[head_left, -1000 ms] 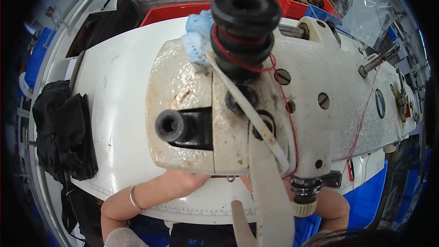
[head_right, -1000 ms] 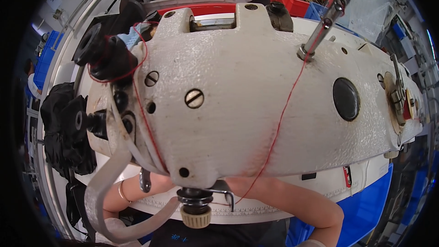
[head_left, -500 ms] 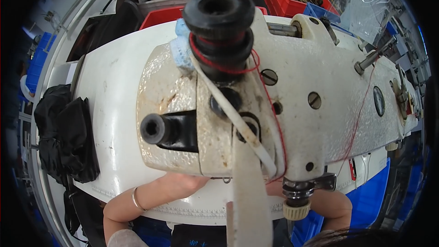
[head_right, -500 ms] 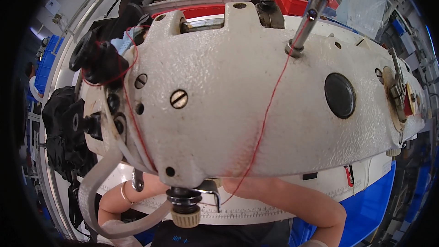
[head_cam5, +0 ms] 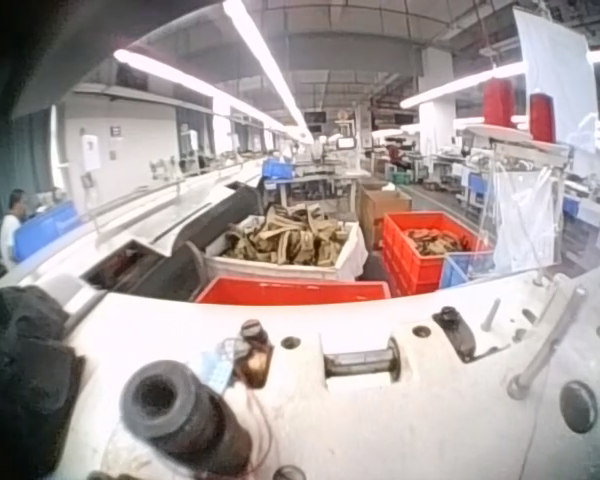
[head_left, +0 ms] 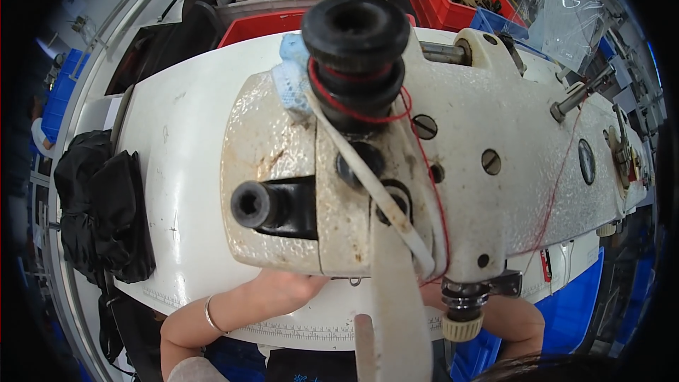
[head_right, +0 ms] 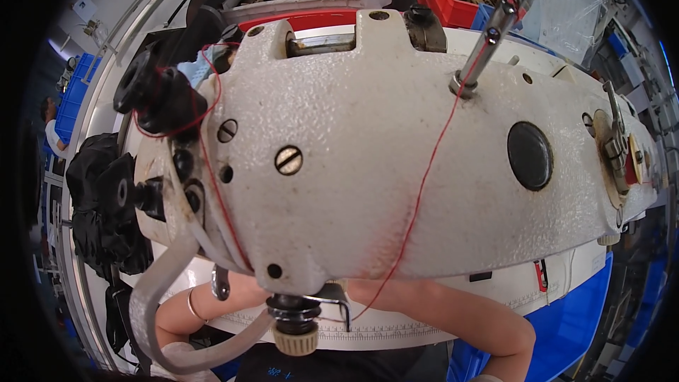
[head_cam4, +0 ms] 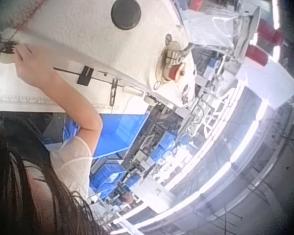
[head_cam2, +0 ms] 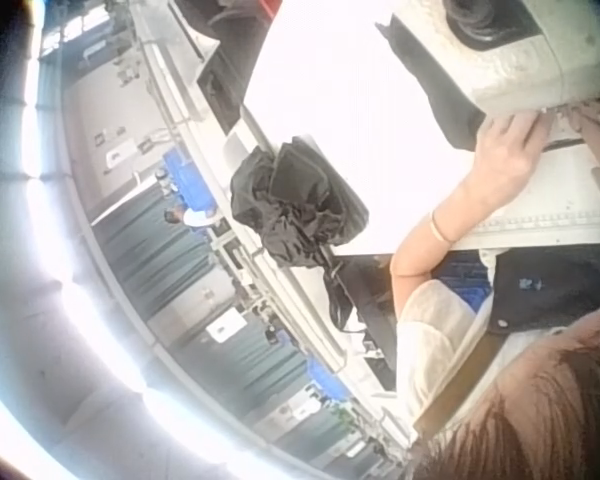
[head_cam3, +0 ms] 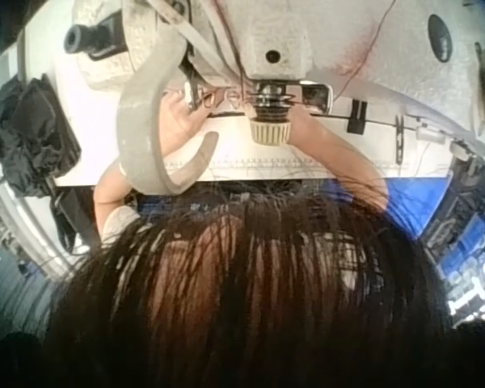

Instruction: Sewing black fabric straps on an industrial sewing machine and then organizing them in a tray.

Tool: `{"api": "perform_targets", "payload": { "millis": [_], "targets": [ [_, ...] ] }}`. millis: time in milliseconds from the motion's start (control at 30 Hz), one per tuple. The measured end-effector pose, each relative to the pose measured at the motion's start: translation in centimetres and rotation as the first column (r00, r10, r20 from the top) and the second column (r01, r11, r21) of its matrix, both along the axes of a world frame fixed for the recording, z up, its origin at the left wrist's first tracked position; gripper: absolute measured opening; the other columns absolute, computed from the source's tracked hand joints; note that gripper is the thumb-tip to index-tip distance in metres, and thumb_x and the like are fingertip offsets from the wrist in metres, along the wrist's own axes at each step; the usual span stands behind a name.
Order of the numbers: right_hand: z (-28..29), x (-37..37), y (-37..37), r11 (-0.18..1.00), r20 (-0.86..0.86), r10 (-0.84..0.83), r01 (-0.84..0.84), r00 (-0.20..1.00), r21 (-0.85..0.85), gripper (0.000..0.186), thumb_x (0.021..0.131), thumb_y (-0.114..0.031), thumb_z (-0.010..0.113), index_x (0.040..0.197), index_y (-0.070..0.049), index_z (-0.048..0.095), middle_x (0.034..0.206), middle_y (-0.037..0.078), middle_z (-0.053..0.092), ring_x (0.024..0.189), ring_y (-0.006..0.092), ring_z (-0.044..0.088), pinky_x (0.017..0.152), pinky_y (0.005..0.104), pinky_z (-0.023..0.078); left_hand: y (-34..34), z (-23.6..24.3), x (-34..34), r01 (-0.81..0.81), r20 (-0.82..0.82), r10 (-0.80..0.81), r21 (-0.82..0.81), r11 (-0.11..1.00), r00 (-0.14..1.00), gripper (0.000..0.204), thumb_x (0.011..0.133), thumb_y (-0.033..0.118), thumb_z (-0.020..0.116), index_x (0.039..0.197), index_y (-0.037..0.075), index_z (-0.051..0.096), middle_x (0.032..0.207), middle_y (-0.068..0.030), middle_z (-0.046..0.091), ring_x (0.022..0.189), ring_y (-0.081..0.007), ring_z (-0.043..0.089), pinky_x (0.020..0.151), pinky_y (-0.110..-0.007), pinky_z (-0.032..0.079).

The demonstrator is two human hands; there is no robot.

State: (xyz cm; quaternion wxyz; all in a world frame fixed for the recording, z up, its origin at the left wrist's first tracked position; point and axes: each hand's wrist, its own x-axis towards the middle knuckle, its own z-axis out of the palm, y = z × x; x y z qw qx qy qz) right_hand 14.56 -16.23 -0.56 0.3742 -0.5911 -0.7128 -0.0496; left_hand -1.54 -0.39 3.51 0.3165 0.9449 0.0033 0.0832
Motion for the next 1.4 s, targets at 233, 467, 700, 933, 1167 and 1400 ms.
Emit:
{"api": "perform_targets", "payload": {
  "millis": [233,467,700,933,1167,1400],
  "targets": [
    [-0.6,0.8,1.1,0.987,0.384,0.055,-0.108,0.922,0.118,0.014,0.067,-0.007,0.055,0.076,0.003,0.059,0.085,0.013,0.056,0.074,0.0278,0.056,0.062,0.0385,0.047,0.3,0.0,0.4,0.076,0.115,-0.117,0.311,0.947,0.987,0.034,0.063,0.003,0.059,0.096,-0.003,0.065,0.099,-0.0183,0.061,0.090,-0.0309,0.060,0.078,-0.040,0.050],
    [-12.2,2.3,-0.6,0.986,0.344,-0.146,0.107,0.928,0.131,0.019,0.074,-0.002,0.049,0.087,0.007,0.059,0.089,0.019,0.059,0.082,0.0293,0.057,0.070,0.0412,0.046,0.3,-0.7,0.6,0.035,0.161,-0.075,0.241,0.970,0.984,0.035,0.060,0.001,0.060,0.094,-0.002,0.064,0.096,-0.0153,0.059,0.093,-0.0297,0.058,0.080,-0.041,0.049],
    [-4.3,4.2,1.3,0.979,0.278,0.175,-0.197,0.945,0.053,0.030,0.072,-0.006,0.051,0.097,0.009,0.059,0.084,0.019,0.058,0.082,0.0305,0.055,0.077,0.0405,0.047,0.4,0.9,0.6,0.042,0.169,-0.084,0.238,0.970,0.982,0.035,0.059,0.003,0.064,0.095,0.001,0.064,0.095,-0.0122,0.059,0.092,-0.0272,0.058,0.078,-0.038,0.048],
    [4.8,0.7,1.9,0.986,0.419,-0.165,0.155,0.893,0.058,0.012,0.063,-0.012,0.063,0.075,-0.010,0.063,0.073,0.001,0.060,0.066,0.0187,0.059,0.061,0.0387,0.048,2.5,0.1,2.8,0.003,0.233,-0.050,0.199,0.980,0.971,0.024,0.065,0.006,0.067,0.088,0.002,0.064,0.093,-0.0118,0.059,0.088,-0.0283,0.057,0.080,-0.037,0.046],
    [3.4,0.5,0.7,0.995,0.436,-0.097,0.093,0.895,0.031,0.005,0.071,-0.008,0.055,0.074,-0.005,0.053,0.074,0.006,0.055,0.069,0.0183,0.057,0.061,0.0388,0.046,3.3,-0.2,3.5,-0.066,0.284,-0.006,0.245,0.967,0.959,0.028,0.061,0.003,0.067,0.088,0.001,0.063,0.100,-0.0112,0.058,0.097,-0.0310,0.053,0.089,-0.040,0.043],
    [2.4,-0.1,0.9,0.995,0.208,-0.095,0.093,0.973,0.018,0.026,0.059,-0.004,0.061,0.085,-0.008,0.062,0.081,0.002,0.058,0.066,0.0162,0.059,0.058,0.0298,0.046,3.1,-0.3,3.6,-0.085,0.347,-0.029,0.307,0.948,0.937,0.025,0.064,0.001,0.062,0.088,-0.002,0.059,0.091,-0.0106,0.054,0.090,-0.0271,0.052,0.085,-0.037,0.043]
  ]
}}
